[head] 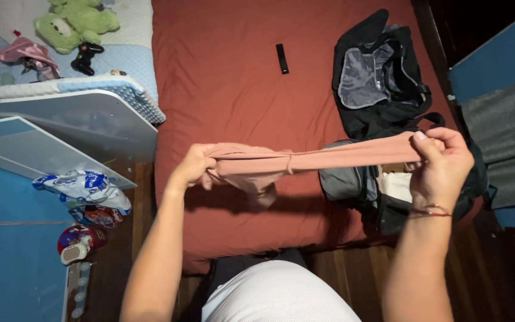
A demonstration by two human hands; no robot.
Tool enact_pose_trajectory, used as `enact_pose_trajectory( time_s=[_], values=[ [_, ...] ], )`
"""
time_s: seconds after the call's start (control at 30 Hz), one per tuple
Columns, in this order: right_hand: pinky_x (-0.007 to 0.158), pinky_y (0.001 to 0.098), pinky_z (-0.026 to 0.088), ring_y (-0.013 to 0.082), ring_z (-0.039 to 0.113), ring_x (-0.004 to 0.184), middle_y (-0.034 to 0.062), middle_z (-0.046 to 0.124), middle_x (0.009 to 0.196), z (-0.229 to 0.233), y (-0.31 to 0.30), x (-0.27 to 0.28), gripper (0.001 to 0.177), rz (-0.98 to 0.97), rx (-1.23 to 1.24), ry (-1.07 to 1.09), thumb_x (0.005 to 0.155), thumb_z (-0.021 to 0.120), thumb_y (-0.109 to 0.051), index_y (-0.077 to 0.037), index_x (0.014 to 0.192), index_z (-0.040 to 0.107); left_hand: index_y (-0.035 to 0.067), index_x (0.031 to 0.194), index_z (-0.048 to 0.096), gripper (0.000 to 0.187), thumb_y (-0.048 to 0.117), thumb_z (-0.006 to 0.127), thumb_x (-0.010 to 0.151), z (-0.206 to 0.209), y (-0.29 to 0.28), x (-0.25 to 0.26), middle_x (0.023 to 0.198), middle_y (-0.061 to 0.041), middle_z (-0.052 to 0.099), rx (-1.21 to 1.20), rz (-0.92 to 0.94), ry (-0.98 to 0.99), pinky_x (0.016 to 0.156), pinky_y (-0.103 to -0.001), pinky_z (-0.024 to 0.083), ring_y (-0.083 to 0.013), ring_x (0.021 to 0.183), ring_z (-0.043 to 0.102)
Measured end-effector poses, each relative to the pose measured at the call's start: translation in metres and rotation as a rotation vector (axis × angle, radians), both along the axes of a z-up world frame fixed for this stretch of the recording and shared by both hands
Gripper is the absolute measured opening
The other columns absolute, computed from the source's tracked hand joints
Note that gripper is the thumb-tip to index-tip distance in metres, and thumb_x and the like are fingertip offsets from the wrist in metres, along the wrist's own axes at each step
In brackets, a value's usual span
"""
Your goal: The person folds several items of child-sized clothing and packs them into a black duffel bag.
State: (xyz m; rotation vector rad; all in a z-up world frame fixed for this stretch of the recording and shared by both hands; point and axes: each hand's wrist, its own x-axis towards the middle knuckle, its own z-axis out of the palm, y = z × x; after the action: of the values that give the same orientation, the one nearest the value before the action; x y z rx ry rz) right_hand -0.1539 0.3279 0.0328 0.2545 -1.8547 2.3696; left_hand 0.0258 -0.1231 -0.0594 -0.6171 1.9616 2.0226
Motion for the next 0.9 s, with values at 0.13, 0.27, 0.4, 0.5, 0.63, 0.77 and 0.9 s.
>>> enact_pose_trajectory(
  time_s=[0.13, 0.27, 0.4, 0.5, 0.63, 0.77, 0.9],
  values=[
    [0.054, 0.0203, 0.046, 0.0076, 0.059, 0.064, 0.0062, 0.067, 0.086, 0.025, 0.009, 0.005, 0.015, 0.079, -0.047, -0.149, 0.095, 0.073, 0.004, -0.003, 0.105, 0.064, -0.007, 0.113, 0.07, 0.027, -0.009, 0.06, 0.088, -0.051, -0.024, -0.008, 0.095, -0.02, 0.071, 0.055, 0.074, 0.162, 0.063, -0.04, 0.048, -0.0278, 0.075, 0.062],
    [0.05, 0.0165, 0.041, 0.0061, 0.054, 0.057, 0.019, 0.075, 0.095, 0.072, -0.031, 0.035, 0.014, 0.574, 0.007, -0.214, 0.09, 0.069, 0.0, -0.001, 0.1, 0.06, 0.0, 0.11, 0.072, 0.03, 0.004, 0.08, 0.081, -0.034, -0.024, -0.026, 0.096, -0.012, 0.076, -0.701, 0.096, 0.288, 0.078, -0.033, 0.057, -0.0188, 0.09, 0.073],
    [0.057, 0.0236, 0.048, 0.0082, 0.055, 0.064, 0.0123, 0.068, 0.092, 0.12, -0.119, 0.071, 0.012, 0.824, -0.169, -0.175, 0.096, 0.07, -0.004, 0.0, 0.102, 0.06, 0.006, 0.123, 0.061, 0.049, 0.011, 0.083, 0.079, 0.023, 0.036, -0.044, 0.114, -0.01, 0.065, -0.891, 0.353, 0.534, 0.083, -0.037, 0.055, -0.024, 0.103, 0.066],
    [0.069, 0.0295, 0.052, 0.0091, 0.052, 0.071, 0.0025, 0.057, 0.085, 0.122, -0.162, 0.054, 0.019, 0.913, -0.137, -0.101, 0.101, 0.074, -0.008, 0.002, 0.11, 0.06, 0.009, 0.13, 0.058, 0.039, 0.013, 0.074, 0.096, 0.057, 0.091, -0.036, 0.112, -0.008, 0.064, 0.061, -0.093, 0.639, 0.092, -0.029, 0.056, -0.0132, 0.105, 0.065],
    [0.098, 0.0295, 0.045, 0.0143, 0.053, 0.109, 0.0061, 0.055, 0.12, 0.096, -0.174, 0.028, 0.05, 0.755, 0.082, 0.216, 0.104, 0.072, -0.015, 0.003, 0.144, 0.048, -0.003, 0.111, 0.068, 0.035, 0.016, 0.082, 0.085, 0.022, 0.118, -0.035, 0.101, -0.015, 0.07, -0.272, -0.305, 0.38, 0.079, -0.029, 0.05, -0.0142, 0.09, 0.061],
    [0.114, 0.0393, 0.042, 0.0257, 0.049, 0.137, 0.0145, 0.047, 0.148, 0.034, -0.143, 0.072, 0.072, 0.538, 0.405, 0.328, 0.092, 0.076, -0.017, 0.001, 0.151, 0.039, -0.004, 0.11, 0.075, 0.027, 0.019, 0.064, 0.104, 0.001, 0.126, -0.048, 0.101, -0.006, 0.077, 0.2, 0.061, 0.541, 0.08, -0.027, 0.056, -0.0106, 0.089, 0.069],
    [0.098, 0.0326, 0.052, 0.0198, 0.063, 0.115, 0.0121, 0.062, 0.125, -0.041, -0.13, 0.11, 0.068, 0.695, 0.563, 0.008, 0.08, 0.083, -0.015, -0.002, 0.137, 0.048, -0.002, 0.113, 0.068, 0.02, 0.015, 0.065, 0.103, 0.018, 0.121, -0.039, 0.102, -0.004, 0.073, 0.485, 0.353, 0.525, 0.083, -0.028, 0.057, -0.011, 0.094, 0.07]
  ],
)
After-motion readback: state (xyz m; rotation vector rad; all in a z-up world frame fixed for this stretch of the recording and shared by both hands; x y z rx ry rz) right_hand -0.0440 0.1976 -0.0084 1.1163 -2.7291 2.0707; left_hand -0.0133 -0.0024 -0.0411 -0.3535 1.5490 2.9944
